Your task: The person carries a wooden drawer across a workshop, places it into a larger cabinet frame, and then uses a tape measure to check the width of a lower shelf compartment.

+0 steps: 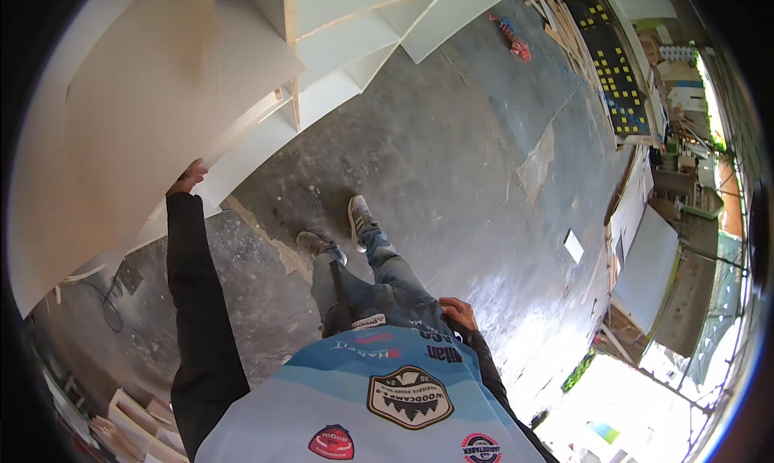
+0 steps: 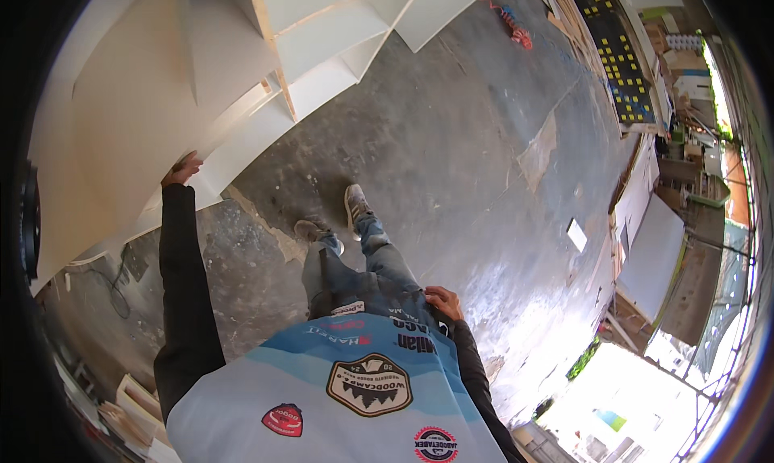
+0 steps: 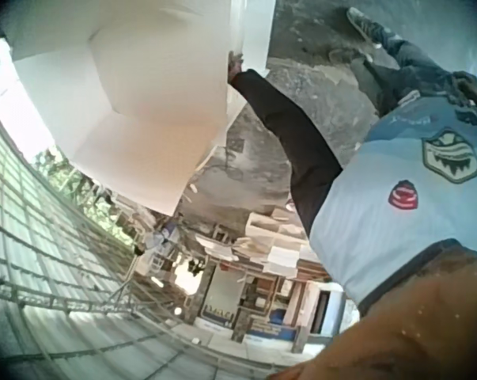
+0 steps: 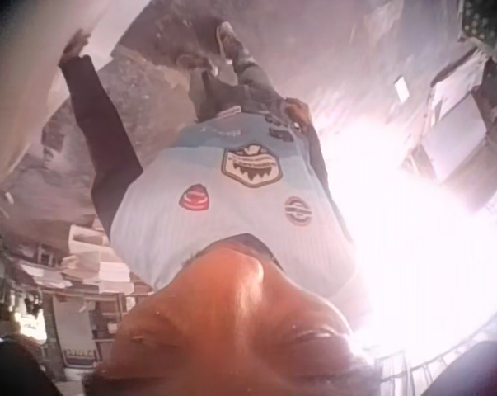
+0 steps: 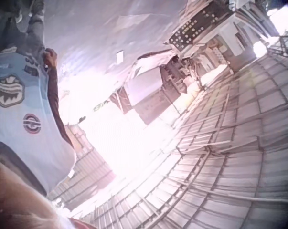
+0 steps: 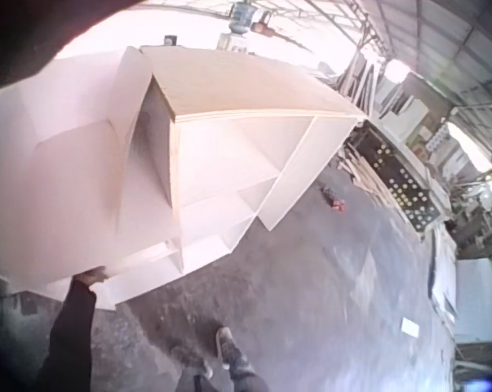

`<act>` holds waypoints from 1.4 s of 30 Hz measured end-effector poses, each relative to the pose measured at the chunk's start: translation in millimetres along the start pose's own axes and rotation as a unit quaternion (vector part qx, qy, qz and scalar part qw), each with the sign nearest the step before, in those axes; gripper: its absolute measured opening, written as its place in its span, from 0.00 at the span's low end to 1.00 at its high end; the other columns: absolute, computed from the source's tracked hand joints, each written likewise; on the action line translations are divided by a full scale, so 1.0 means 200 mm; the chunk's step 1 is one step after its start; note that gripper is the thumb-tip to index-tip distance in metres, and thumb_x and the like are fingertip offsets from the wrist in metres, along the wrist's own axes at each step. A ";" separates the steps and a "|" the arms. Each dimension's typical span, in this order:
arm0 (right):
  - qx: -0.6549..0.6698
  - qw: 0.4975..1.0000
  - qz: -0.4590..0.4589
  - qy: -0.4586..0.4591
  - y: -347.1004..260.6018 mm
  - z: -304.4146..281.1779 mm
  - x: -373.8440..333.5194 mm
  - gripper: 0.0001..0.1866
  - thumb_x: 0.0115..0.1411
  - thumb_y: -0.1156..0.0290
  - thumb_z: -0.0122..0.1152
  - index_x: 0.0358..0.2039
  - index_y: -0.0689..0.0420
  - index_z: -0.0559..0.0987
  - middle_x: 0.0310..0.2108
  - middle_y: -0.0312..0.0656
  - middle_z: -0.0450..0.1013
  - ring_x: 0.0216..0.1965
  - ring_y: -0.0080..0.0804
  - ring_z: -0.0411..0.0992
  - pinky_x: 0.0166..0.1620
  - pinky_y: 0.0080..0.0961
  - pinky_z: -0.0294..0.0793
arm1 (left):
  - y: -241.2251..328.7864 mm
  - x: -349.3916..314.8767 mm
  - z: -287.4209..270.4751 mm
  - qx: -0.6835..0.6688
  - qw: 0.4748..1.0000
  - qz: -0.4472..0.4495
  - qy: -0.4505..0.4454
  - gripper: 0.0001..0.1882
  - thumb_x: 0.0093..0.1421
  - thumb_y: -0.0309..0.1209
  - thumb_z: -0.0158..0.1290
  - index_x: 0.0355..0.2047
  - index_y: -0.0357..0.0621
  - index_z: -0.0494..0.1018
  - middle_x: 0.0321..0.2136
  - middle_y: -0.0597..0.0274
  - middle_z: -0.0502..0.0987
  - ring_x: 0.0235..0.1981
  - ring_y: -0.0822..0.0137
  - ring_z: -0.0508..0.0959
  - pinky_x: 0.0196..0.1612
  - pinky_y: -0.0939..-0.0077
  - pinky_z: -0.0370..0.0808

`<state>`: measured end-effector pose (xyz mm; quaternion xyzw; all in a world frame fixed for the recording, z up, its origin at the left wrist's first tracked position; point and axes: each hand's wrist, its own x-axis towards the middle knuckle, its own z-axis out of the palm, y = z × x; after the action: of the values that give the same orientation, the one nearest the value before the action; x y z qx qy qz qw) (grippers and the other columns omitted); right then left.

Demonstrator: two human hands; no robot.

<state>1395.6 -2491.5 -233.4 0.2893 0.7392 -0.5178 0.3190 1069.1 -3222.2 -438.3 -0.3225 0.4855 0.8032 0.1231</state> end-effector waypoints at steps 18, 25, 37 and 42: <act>-0.009 1.000 -0.020 0.022 0.20 -0.04 -0.08 0.19 0.49 0.62 0.61 0.38 0.61 0.79 0.37 0.43 0.76 0.40 0.29 0.73 0.46 0.24 0.70 | 0.06 -0.08 0.44 0.172 0.955 0.244 0.005 0.23 0.62 0.28 0.42 0.46 0.11 0.57 0.44 0.23 0.66 0.46 0.34 0.69 0.51 0.47 0.71; 0.058 0.998 -0.003 0.016 0.18 0.01 -0.10 0.19 0.52 0.65 0.61 0.41 0.64 0.77 0.38 0.43 0.75 0.41 0.28 0.72 0.45 0.23 0.71 | 0.02 0.03 0.22 -0.069 0.970 0.209 -0.100 0.29 0.65 0.32 0.33 0.53 0.11 0.45 0.56 0.20 0.45 0.58 0.27 0.47 0.59 0.42 0.59; -0.013 0.989 -0.140 0.053 0.60 0.12 -0.12 0.18 0.53 0.57 0.56 0.36 0.58 0.80 0.33 0.43 0.77 0.35 0.28 0.74 0.40 0.23 0.71 | 0.03 -0.16 0.50 -0.197 0.948 0.134 0.213 0.38 0.58 0.50 0.48 0.55 0.28 0.54 0.50 0.26 0.61 0.46 0.29 0.67 0.48 0.41 0.71; -0.008 0.991 -0.122 0.058 0.69 0.02 0.02 0.13 0.53 0.63 0.57 0.34 0.58 0.80 0.30 0.41 0.77 0.31 0.30 0.75 0.36 0.26 0.74 | -0.41 -0.44 0.51 -0.203 0.956 0.008 0.211 0.42 0.59 0.56 0.41 0.56 0.28 0.48 0.49 0.33 0.63 0.46 0.40 0.71 0.48 0.47 0.71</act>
<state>1497.7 -2453.1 -318.2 0.2237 0.7907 -0.5290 0.2120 1137.4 -3083.8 -405.9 -0.4990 0.3299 0.7994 -0.0562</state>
